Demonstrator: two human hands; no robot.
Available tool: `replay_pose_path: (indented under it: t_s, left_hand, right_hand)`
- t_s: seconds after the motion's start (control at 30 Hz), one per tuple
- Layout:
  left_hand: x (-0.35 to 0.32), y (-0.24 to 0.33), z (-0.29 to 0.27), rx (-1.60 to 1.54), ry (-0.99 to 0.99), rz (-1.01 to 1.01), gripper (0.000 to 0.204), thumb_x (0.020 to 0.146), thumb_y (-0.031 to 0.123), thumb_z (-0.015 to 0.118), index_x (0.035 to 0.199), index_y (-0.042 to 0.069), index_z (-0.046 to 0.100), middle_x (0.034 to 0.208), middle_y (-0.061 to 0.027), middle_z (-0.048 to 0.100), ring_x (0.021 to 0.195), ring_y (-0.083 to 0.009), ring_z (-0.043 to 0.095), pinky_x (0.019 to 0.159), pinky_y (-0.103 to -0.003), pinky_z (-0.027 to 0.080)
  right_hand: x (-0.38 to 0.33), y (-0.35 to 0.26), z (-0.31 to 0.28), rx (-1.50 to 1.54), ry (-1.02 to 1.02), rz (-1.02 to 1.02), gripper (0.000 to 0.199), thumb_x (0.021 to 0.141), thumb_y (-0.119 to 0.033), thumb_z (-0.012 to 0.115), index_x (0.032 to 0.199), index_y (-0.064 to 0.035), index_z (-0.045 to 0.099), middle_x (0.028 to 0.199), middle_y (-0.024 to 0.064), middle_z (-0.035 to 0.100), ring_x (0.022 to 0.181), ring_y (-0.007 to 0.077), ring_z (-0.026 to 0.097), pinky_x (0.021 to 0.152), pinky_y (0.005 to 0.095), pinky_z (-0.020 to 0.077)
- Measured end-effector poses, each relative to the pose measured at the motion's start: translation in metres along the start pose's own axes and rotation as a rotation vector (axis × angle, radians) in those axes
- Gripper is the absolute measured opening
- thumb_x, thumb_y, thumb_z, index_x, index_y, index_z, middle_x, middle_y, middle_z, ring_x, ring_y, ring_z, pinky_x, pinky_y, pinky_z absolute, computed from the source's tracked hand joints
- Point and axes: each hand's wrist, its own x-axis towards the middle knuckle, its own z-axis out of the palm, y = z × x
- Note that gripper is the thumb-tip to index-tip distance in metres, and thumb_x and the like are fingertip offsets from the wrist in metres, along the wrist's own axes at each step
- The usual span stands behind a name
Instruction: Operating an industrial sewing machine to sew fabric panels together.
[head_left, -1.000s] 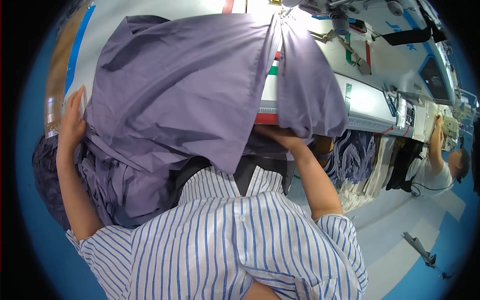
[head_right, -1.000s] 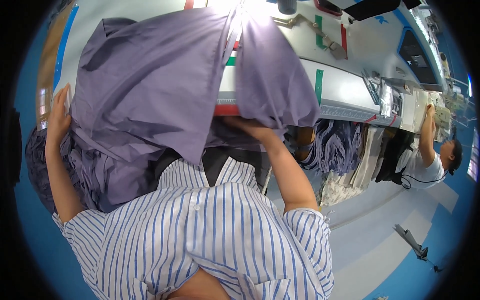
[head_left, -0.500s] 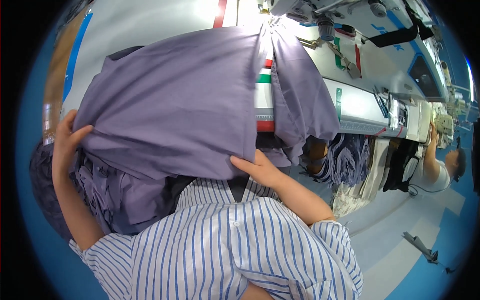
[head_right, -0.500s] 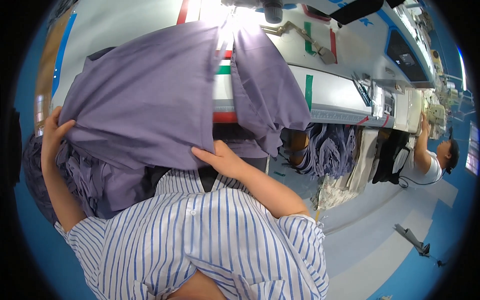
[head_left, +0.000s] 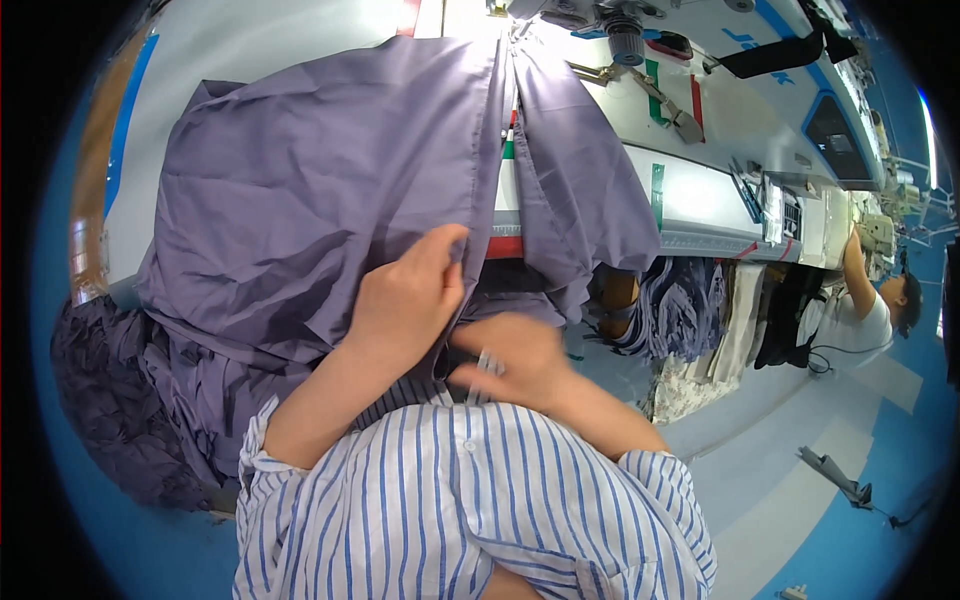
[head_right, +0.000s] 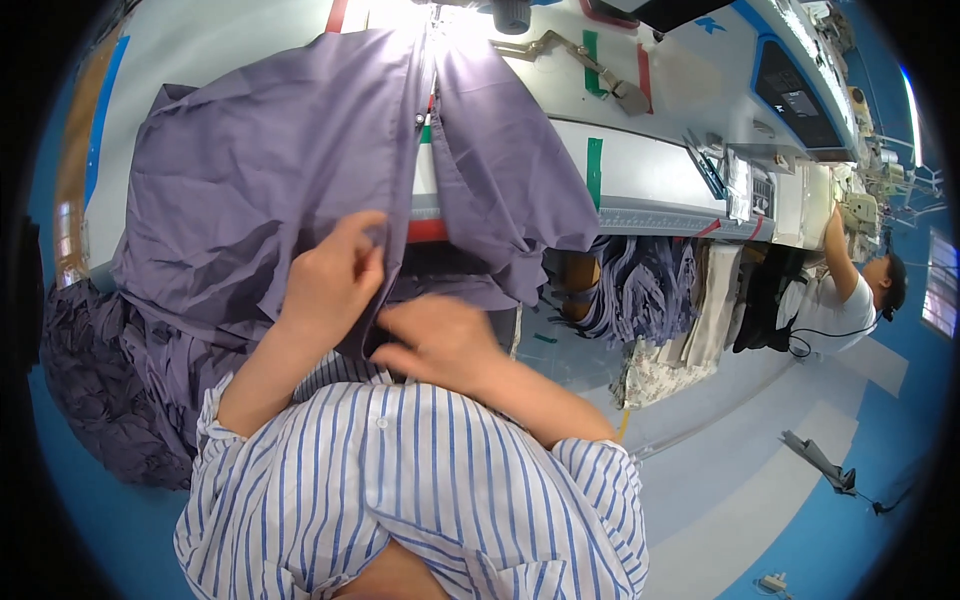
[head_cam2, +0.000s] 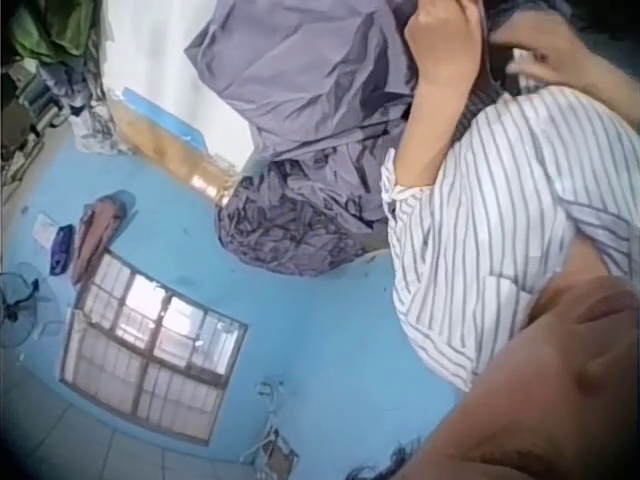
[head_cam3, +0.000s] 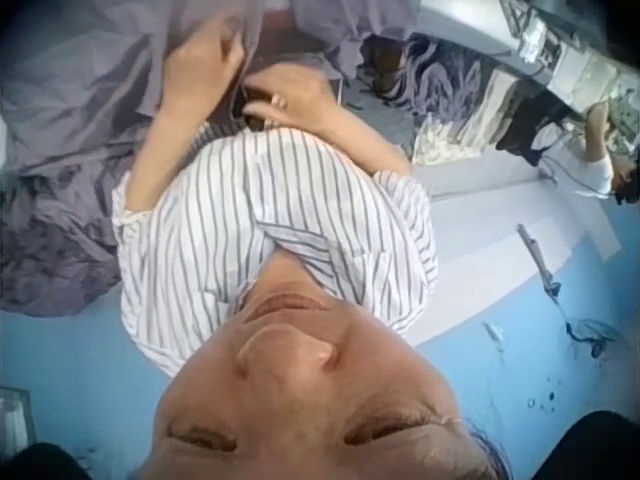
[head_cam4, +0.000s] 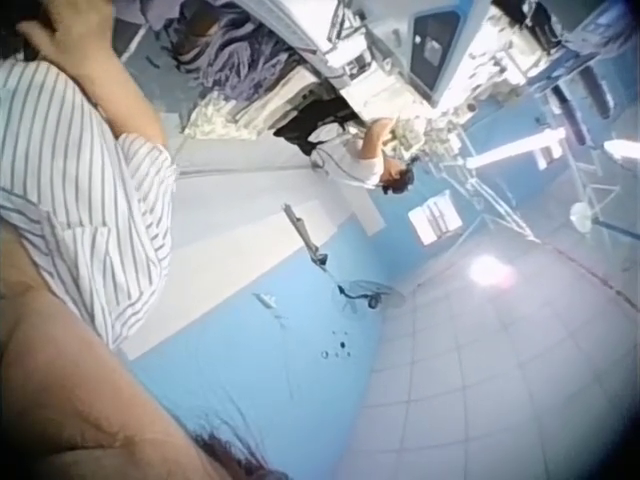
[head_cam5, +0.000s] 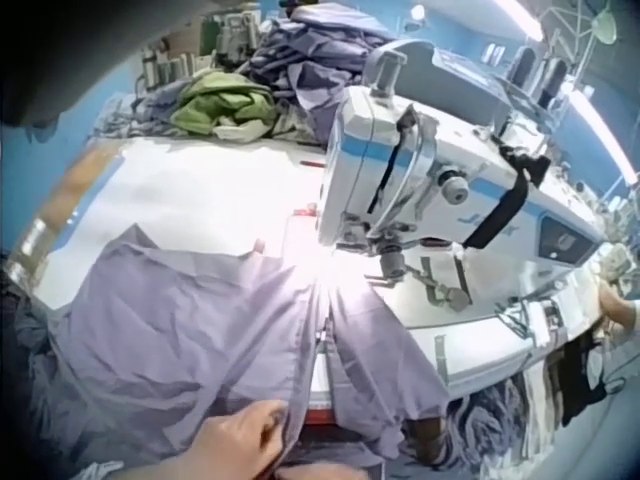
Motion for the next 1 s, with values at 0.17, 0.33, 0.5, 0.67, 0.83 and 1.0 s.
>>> replay_pose_path:
  t_s: [0.17,0.33,0.5,0.67,0.83,1.0]
  left_hand:
    - [-0.007,0.006,-0.026,-0.424,-0.173,-0.155,0.021,0.087,0.003,0.058,0.109,0.002,0.059,0.081,-0.0098,0.066,0.069,-0.0209,0.068,0.061,-0.030,0.053]
    - [-0.007,0.025,0.000,-0.893,-0.377,-0.223,0.031,0.095,0.007,0.053,0.123,-0.004,0.054,0.110,-0.0161,0.066,0.097,-0.0191,0.067,0.080,-0.028,0.054]
    - [0.015,0.033,0.014,-0.734,-0.505,-0.252,0.035,0.098,0.015,0.050,0.127,-0.005,0.049,0.116,-0.0167,0.063,0.102,-0.0210,0.065,0.085,-0.029,0.052]
    - [0.014,0.038,0.052,-1.086,-0.431,-0.374,0.038,0.097,0.028,0.054,0.113,-0.005,0.053,0.105,-0.0150,0.063,0.100,-0.0200,0.061,0.086,-0.029,0.047]
    - [0.004,0.035,0.078,-1.493,-0.353,-0.539,0.025,0.099,0.025,0.050,0.107,0.002,0.053,0.096,0.0012,0.054,0.087,-0.0052,0.048,0.078,-0.023,0.042]
    - [-0.004,0.034,0.089,-1.513,-0.380,-0.698,0.032,0.100,0.019,0.046,0.128,0.003,0.050,0.117,-0.0062,0.059,0.108,-0.0129,0.057,0.096,-0.029,0.045]
  right_hand:
    - [0.003,0.044,-0.061,-0.434,0.469,0.177,0.023,0.071,-0.006,0.076,0.090,-0.0043,0.064,0.081,0.0079,0.063,0.069,0.0252,0.060,0.062,0.0354,0.0481]
    - [-0.004,0.045,-0.058,-0.439,0.306,0.357,0.017,0.074,-0.007,0.074,0.082,-0.0043,0.059,0.079,0.0084,0.060,0.072,0.0275,0.060,0.063,0.0365,0.0467]
    - [-0.012,0.032,-0.057,-0.311,0.285,0.374,0.015,0.080,-0.007,0.070,0.085,-0.0028,0.057,0.080,0.0103,0.061,0.071,0.0299,0.061,0.061,0.0360,0.0472]
    - [-0.002,0.005,-0.061,0.020,0.166,0.397,0.012,0.084,-0.006,0.067,0.090,-0.0008,0.058,0.077,0.0122,0.062,0.061,0.0257,0.062,0.056,0.0312,0.0479]
    - [0.015,0.009,-0.071,0.020,0.277,0.145,0.014,0.086,-0.001,0.061,0.100,0.0009,0.060,0.093,0.0134,0.063,0.076,0.0256,0.063,0.068,0.0295,0.0507]
    - [0.037,0.030,-0.062,0.077,0.264,0.223,0.039,0.087,-0.002,0.058,0.126,-0.0013,0.051,0.120,0.0159,0.056,0.104,0.0262,0.059,0.079,0.0313,0.0504]
